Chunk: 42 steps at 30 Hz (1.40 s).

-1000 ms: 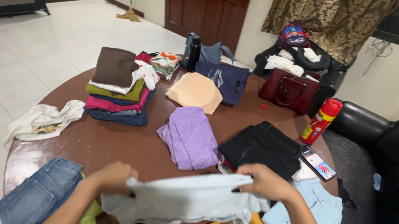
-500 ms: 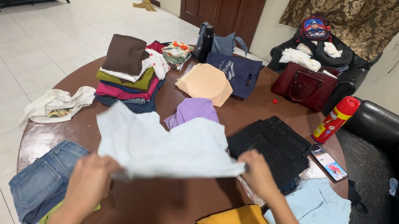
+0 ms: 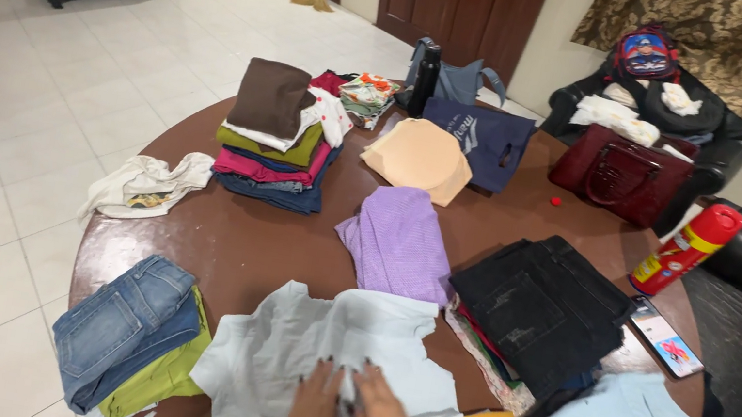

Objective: Folding various items of clothing on a table including jeans and t-shirts.

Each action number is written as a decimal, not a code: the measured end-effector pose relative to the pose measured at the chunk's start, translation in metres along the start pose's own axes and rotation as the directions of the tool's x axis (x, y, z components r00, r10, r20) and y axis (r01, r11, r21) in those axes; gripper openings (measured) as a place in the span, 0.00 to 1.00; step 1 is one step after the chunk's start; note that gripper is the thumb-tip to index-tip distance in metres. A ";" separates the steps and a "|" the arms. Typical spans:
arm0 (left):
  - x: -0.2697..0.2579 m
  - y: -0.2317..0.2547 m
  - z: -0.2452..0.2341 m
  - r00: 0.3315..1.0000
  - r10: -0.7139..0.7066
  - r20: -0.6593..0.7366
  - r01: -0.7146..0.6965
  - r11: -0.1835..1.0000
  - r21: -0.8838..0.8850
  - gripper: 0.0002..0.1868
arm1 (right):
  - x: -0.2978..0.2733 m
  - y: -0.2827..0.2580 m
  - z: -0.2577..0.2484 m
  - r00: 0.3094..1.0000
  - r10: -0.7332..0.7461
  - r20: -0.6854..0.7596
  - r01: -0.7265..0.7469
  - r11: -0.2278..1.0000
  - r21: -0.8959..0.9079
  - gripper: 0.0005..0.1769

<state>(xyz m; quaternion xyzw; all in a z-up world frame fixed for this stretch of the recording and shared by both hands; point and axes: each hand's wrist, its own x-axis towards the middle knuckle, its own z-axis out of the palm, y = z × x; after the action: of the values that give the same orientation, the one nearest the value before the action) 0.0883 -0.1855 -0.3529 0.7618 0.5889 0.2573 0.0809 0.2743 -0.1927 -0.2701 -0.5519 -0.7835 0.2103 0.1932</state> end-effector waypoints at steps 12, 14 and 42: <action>-0.023 -0.052 -0.085 0.944 -0.303 0.135 0.256 0.925 0.282 0.44 | 0.023 0.025 -0.072 0.817 0.326 0.476 -0.064 0.872 -0.486 0.42; -0.025 -0.051 -0.094 0.959 -0.282 0.040 0.264 0.933 0.246 0.45 | 0.024 0.029 -0.073 0.822 0.325 0.467 -0.071 0.873 -0.482 0.43; -0.026 -0.063 -0.125 0.870 -0.066 0.488 0.244 0.919 -0.311 0.12 | -0.018 0.001 -0.121 0.806 0.406 0.432 -0.286 0.905 -0.316 0.17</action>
<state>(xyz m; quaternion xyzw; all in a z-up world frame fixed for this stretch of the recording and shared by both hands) -0.0311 -0.2146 -0.2804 0.7224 0.5543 0.1625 0.3802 0.3456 -0.1952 -0.1703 -0.6339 -0.7110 0.2800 -0.1194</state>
